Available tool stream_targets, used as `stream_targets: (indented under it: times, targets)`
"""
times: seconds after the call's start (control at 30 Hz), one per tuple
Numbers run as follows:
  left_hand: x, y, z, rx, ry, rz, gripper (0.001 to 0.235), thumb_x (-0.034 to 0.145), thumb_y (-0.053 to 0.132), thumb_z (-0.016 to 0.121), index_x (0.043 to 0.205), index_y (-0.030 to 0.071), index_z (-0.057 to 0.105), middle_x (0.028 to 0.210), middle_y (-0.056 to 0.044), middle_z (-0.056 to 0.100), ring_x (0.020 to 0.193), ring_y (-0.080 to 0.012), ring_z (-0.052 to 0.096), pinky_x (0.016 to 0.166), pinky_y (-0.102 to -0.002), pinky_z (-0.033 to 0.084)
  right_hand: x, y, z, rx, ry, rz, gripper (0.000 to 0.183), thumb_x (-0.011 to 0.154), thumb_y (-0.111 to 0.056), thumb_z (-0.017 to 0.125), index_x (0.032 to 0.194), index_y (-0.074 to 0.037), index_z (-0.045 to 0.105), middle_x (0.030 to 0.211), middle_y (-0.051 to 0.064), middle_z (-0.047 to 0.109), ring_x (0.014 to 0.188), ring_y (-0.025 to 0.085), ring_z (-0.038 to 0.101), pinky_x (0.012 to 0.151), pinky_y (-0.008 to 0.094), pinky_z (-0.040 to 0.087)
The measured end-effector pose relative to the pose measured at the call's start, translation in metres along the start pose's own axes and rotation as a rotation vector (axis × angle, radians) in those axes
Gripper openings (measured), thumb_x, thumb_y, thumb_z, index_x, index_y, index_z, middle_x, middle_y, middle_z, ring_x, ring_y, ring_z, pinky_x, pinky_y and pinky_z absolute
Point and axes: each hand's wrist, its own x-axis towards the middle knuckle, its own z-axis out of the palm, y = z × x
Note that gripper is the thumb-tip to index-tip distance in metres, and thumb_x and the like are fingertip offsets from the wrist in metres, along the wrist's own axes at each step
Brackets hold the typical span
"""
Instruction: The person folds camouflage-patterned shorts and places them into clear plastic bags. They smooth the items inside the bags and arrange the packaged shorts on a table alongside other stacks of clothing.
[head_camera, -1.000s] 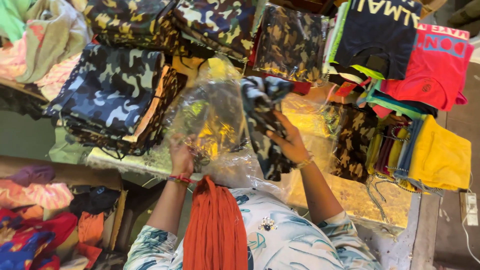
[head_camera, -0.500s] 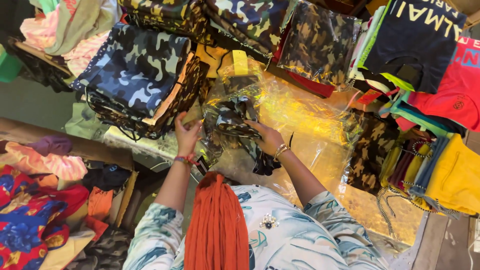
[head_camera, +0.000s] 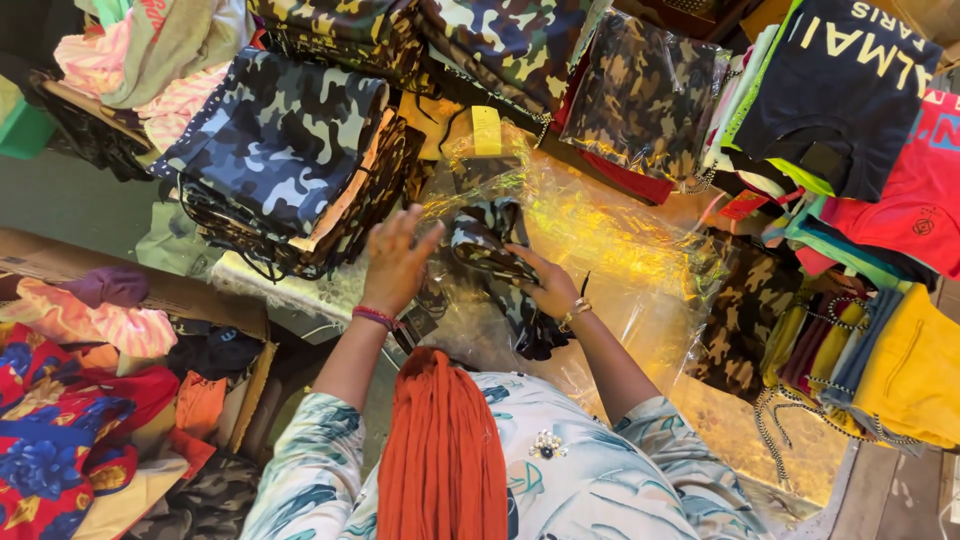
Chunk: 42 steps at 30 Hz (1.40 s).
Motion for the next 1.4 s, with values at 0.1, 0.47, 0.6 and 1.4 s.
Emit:
stream_targets:
  times: [0.1,0.47,0.6,1.4]
  targets:
    - [-0.015,-0.021,0.036,-0.158,-0.096,0.275,0.034,0.066,0.016,0.070,0.100,0.016,0.064,0.119,-0.010,0.065,0.118,-0.0278,0.060,0.101,-0.053,0.045,-0.009,-0.002,-0.015,0.137,0.057,-0.036,0.070,0.087,-0.008,0.073,0.151,-0.022,0.048,0.148,0.011,0.062,0.131,0.030,0.063,0.107,0.038,0.049]
    - [-0.006,0.021,0.017,-0.334,-0.103,-0.149,0.015,0.100,0.013,0.063,0.113,0.011,0.070,0.094,-0.012,0.062,0.082,-0.0324,0.064,0.069,-0.047,0.050,-0.059,-0.012,-0.081,0.685,0.424,0.074,0.059,0.097,-0.005,0.068,0.152,-0.004,0.047,0.139,0.006,0.061,0.126,0.015,0.055,0.109,0.029,0.044]
    - [-0.007,0.047,0.039,-0.379,-0.285,0.038,0.019,0.091,0.011,0.062,0.108,0.010,0.071,0.098,-0.014,0.062,0.091,-0.0353,0.067,0.074,-0.046,0.053,-0.070,-0.021,-0.082,0.116,0.040,-0.107,0.054,0.091,-0.006,0.081,0.138,-0.003,0.057,0.143,0.016,0.063,0.132,0.025,0.059,0.112,0.038,0.043]
    - [0.071,0.156,-0.011,-0.550,-0.328,0.426,0.045,0.093,0.011,0.060,0.138,0.015,0.062,0.094,-0.008,0.063,0.079,-0.0283,0.069,0.063,-0.040,0.055,-0.072,-0.027,-0.053,0.367,0.401,-0.083,0.064,0.095,0.000,0.061,0.157,-0.010,0.048,0.154,0.021,0.055,0.140,0.038,0.051,0.115,0.046,0.039]
